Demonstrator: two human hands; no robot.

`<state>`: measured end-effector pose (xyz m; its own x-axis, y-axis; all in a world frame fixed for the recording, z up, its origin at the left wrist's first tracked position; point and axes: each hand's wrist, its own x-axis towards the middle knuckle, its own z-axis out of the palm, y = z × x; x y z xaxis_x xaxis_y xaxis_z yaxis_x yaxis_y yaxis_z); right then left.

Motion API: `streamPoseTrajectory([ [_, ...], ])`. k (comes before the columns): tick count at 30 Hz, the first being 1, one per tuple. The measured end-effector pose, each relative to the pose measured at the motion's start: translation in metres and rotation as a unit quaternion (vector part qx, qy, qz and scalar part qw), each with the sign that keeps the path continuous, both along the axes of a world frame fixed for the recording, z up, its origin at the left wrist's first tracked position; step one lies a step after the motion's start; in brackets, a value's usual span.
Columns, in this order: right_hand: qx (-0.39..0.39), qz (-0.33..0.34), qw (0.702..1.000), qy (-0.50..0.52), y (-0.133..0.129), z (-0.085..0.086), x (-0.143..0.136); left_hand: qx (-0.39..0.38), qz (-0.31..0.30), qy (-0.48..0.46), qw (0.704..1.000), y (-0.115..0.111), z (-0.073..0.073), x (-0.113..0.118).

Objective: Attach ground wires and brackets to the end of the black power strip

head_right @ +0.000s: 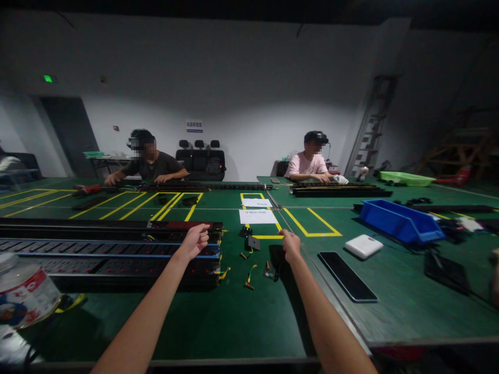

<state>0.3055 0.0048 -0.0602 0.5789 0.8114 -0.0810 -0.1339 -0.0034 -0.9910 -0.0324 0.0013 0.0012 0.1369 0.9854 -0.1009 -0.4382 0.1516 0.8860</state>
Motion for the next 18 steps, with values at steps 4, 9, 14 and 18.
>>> streamPoseTrajectory([
  [4,-0.001,-0.001,1.000,0.004,0.0000,0.0000,-0.0001,0.001,0.006,0.000,1.000,-0.0003,0.0002,0.0005],
  [9,-0.012,0.002,1.000,-0.005,0.0014,-0.0019,0.0025,0.004,0.009,0.000,1.000,-0.0008,0.0003,0.0008],
  [14,-0.012,0.004,1.000,-0.010,0.0022,-0.0031,0.0034,0.004,0.010,-0.002,1.000,-0.0012,0.0002,0.0009],
  [18,-0.005,0.009,1.000,0.002,0.0014,-0.0017,0.0023,0.004,0.014,-0.003,1.000,-0.0020,0.0006,0.0015],
])
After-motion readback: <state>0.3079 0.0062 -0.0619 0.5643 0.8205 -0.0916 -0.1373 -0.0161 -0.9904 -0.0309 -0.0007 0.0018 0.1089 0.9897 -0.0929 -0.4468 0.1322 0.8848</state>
